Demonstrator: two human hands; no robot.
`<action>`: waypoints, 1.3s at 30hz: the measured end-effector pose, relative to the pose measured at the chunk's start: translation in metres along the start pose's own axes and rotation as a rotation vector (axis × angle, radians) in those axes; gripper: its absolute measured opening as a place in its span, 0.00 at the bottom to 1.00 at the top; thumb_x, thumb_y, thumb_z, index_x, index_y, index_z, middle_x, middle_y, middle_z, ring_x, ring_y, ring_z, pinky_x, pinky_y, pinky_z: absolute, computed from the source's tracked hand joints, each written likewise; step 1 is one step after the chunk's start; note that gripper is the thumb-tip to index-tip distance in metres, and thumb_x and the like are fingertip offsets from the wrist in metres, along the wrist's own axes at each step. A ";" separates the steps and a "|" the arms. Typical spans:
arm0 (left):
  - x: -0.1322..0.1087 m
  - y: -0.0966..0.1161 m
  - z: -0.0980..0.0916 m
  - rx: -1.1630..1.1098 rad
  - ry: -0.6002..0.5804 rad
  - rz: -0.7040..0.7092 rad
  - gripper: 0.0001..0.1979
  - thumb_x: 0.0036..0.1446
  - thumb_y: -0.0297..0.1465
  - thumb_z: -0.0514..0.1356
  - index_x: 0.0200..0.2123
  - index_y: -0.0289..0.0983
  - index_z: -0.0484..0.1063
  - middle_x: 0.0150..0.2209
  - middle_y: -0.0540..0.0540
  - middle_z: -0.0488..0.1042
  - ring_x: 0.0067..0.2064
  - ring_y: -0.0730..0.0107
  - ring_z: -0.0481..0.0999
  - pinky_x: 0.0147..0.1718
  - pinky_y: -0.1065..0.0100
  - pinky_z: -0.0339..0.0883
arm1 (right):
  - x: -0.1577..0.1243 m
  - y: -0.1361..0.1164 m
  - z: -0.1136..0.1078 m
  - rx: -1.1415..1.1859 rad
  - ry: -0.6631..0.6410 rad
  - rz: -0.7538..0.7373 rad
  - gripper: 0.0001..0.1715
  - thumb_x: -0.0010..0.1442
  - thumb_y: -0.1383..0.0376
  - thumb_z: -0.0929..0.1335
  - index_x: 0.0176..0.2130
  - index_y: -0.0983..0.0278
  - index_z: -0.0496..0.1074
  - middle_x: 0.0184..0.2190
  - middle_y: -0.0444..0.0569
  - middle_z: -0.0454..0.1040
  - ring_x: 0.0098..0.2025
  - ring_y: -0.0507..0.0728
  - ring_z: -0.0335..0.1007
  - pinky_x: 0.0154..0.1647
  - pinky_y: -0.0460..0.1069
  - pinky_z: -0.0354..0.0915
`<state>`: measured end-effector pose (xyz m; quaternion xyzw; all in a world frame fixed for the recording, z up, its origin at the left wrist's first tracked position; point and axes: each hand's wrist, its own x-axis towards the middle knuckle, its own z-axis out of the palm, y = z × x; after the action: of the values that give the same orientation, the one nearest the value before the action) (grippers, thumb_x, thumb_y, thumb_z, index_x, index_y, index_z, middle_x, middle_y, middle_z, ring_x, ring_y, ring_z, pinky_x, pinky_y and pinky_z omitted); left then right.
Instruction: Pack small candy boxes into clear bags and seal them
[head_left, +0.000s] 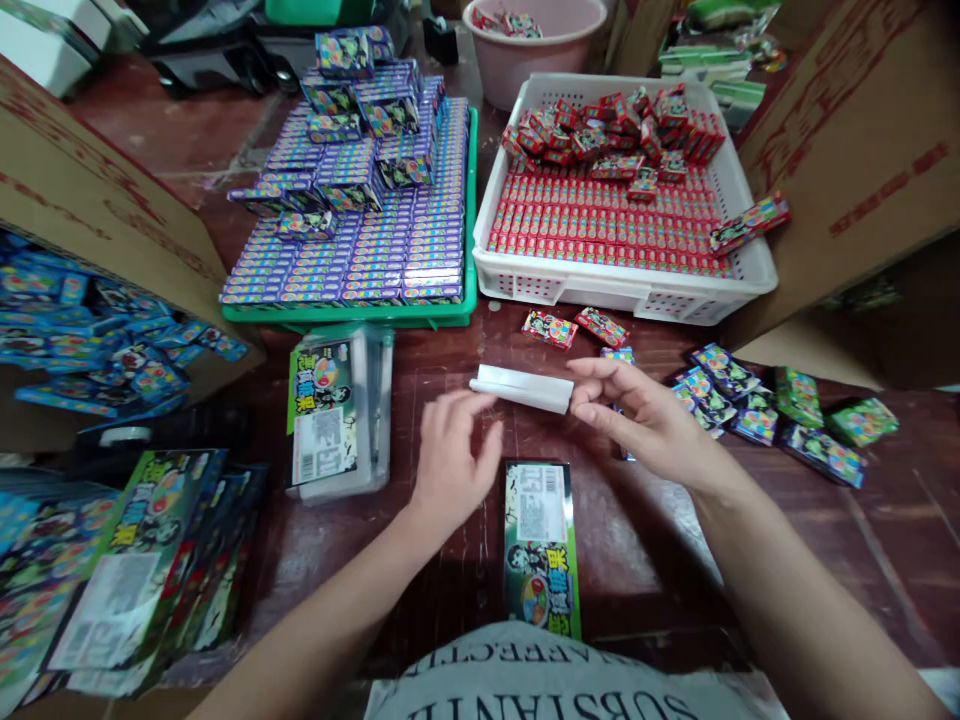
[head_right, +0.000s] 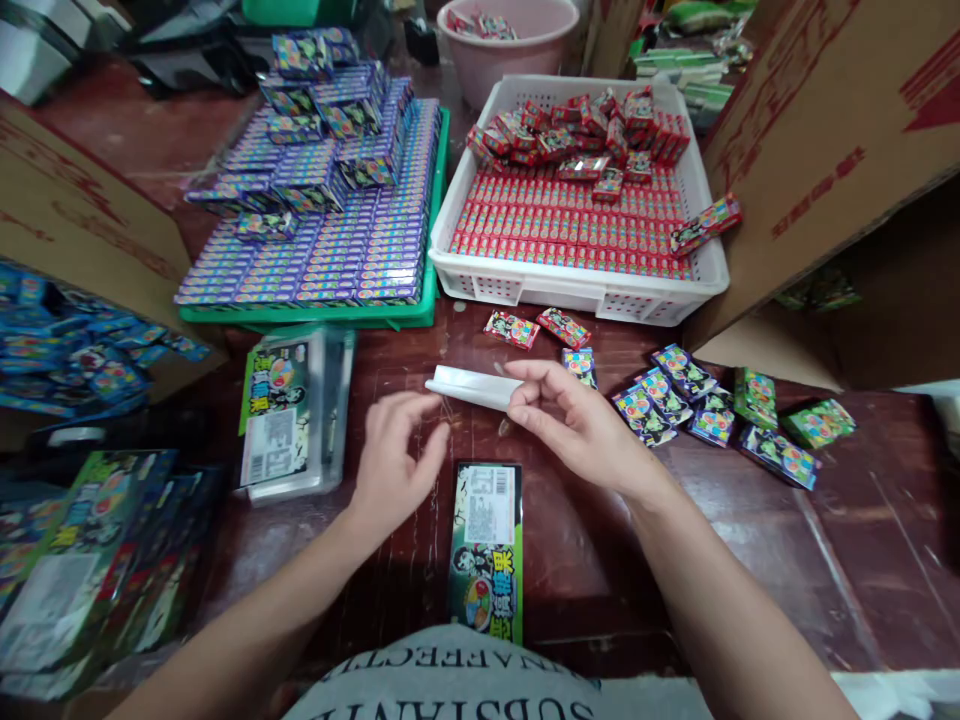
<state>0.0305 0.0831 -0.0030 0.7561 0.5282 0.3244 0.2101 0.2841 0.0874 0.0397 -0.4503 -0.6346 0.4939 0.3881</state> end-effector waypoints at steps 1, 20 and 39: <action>-0.007 0.003 0.002 -0.025 -0.137 0.024 0.13 0.64 0.30 0.60 0.52 0.40 0.72 0.50 0.42 0.74 0.53 0.56 0.70 0.55 0.53 0.63 | -0.004 0.003 0.000 -0.016 -0.054 0.009 0.23 0.68 0.57 0.67 0.60 0.59 0.65 0.40 0.48 0.72 0.43 0.55 0.71 0.50 0.53 0.69; -0.022 0.013 0.015 -0.509 -0.492 -0.373 0.07 0.61 0.33 0.62 0.41 0.40 0.77 0.39 0.47 0.81 0.40 0.64 0.80 0.43 0.60 0.74 | -0.030 0.024 0.034 -0.360 -0.141 0.055 0.39 0.64 0.65 0.69 0.69 0.55 0.53 0.43 0.48 0.74 0.44 0.59 0.71 0.50 0.59 0.68; -0.020 -0.013 -0.021 -0.872 -0.110 -0.612 0.31 0.54 0.34 0.69 0.61 0.45 0.65 0.50 0.44 0.76 0.45 0.64 0.79 0.38 0.63 0.77 | -0.122 0.037 0.049 -0.115 0.684 0.097 0.43 0.64 0.57 0.71 0.70 0.53 0.50 0.57 0.57 0.67 0.59 0.64 0.67 0.61 0.64 0.65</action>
<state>0.0024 0.0681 -0.0026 0.4258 0.5290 0.3974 0.6172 0.2810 -0.0385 -0.0123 -0.6405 -0.4726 0.2958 0.5281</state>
